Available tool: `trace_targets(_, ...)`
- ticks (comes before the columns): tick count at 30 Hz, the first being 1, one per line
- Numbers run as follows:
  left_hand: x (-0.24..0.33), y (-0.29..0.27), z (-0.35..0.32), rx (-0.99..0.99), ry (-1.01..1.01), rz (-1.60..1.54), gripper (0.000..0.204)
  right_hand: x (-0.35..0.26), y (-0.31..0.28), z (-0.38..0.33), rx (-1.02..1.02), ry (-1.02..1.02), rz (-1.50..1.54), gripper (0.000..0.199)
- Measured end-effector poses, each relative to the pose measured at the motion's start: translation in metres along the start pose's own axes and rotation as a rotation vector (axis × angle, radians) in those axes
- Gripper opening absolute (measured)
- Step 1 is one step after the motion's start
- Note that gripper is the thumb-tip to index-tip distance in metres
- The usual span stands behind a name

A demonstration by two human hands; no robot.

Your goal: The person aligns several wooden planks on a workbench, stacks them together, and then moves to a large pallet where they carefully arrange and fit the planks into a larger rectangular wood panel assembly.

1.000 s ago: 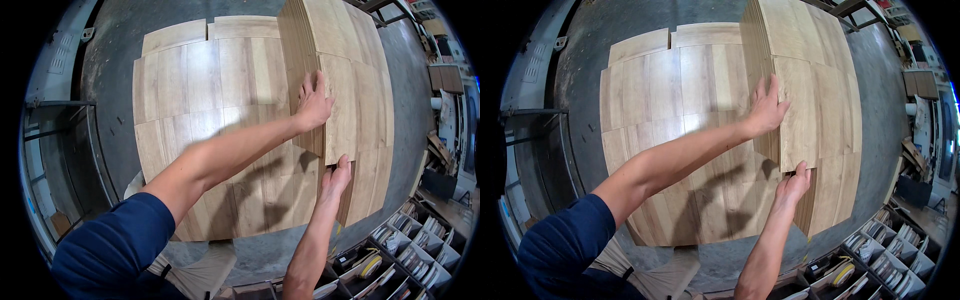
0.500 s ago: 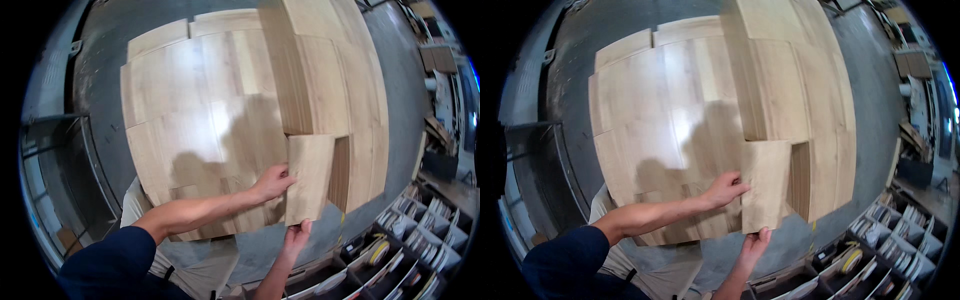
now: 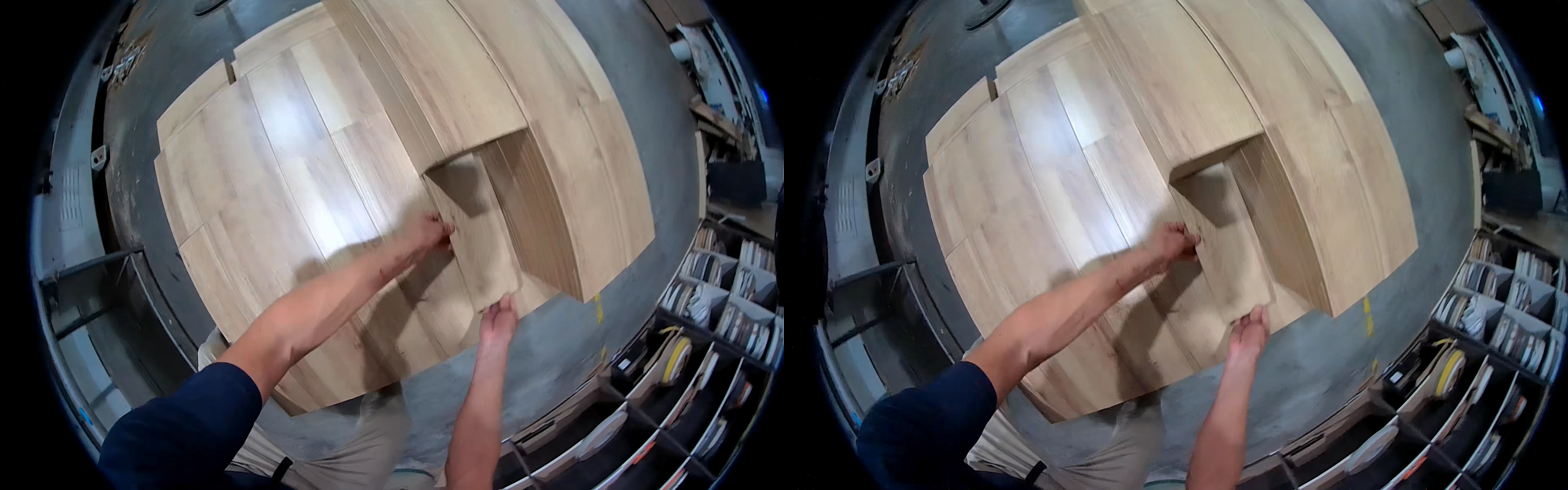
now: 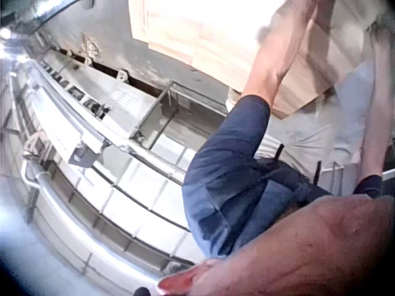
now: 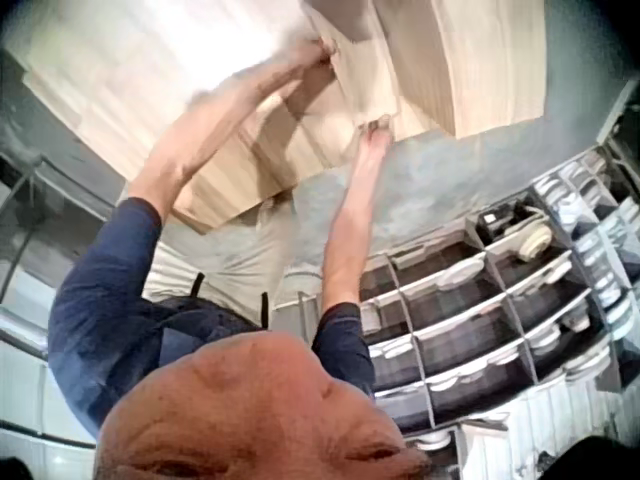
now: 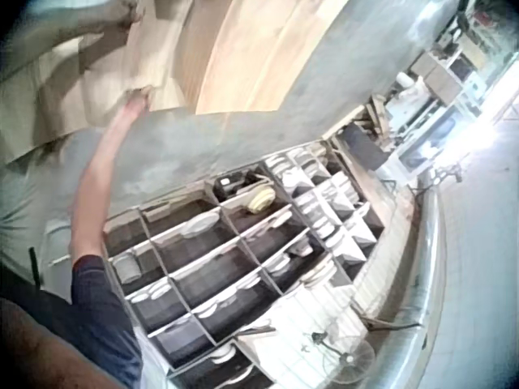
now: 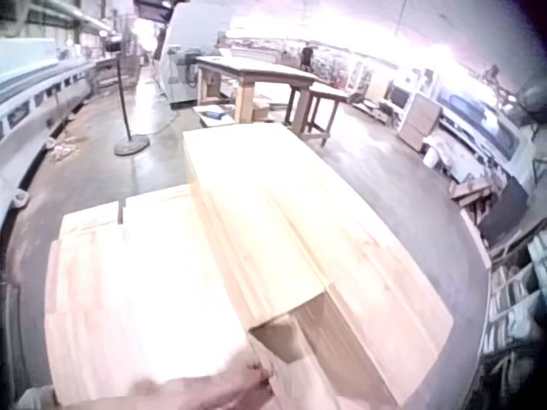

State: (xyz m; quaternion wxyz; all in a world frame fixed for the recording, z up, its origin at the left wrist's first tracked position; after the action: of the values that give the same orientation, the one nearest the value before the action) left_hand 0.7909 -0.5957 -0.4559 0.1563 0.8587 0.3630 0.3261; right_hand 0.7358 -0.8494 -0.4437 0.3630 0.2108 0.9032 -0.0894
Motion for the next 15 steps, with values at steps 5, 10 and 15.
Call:
trace_targets(5, 0.013, -0.002, 0.013, 0.05, 0.023, 0.127, 0.012, -0.016, 0.018, 0.012, 0.053, -0.147, -0.145, 0.027)
trace_targets(10, 0.022, -0.009, 0.015, 0.091, 0.061, 0.333, 0.024, -0.008, 0.018, -0.018, 0.19, -0.348, -0.364, 0.035)
trace_targets(15, 0.029, -0.001, 0.016, 0.115, 0.103, 0.685, 0.037, 0.014, 0.036, -0.04, 0.109, -0.701, -0.938, 0.048)
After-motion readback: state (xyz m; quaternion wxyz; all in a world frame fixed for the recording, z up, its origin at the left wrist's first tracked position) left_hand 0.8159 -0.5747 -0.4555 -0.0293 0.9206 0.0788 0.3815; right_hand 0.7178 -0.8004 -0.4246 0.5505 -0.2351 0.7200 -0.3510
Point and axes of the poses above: each hand's wrist, its own z-axis towards the middle knuckle, its own y-axis out of the palm, x = y × z, the point moved 4 cm from there along z, towards the middle knuckle, and after that the axes turned 13 degrees about -z, right-handed, at the moved point
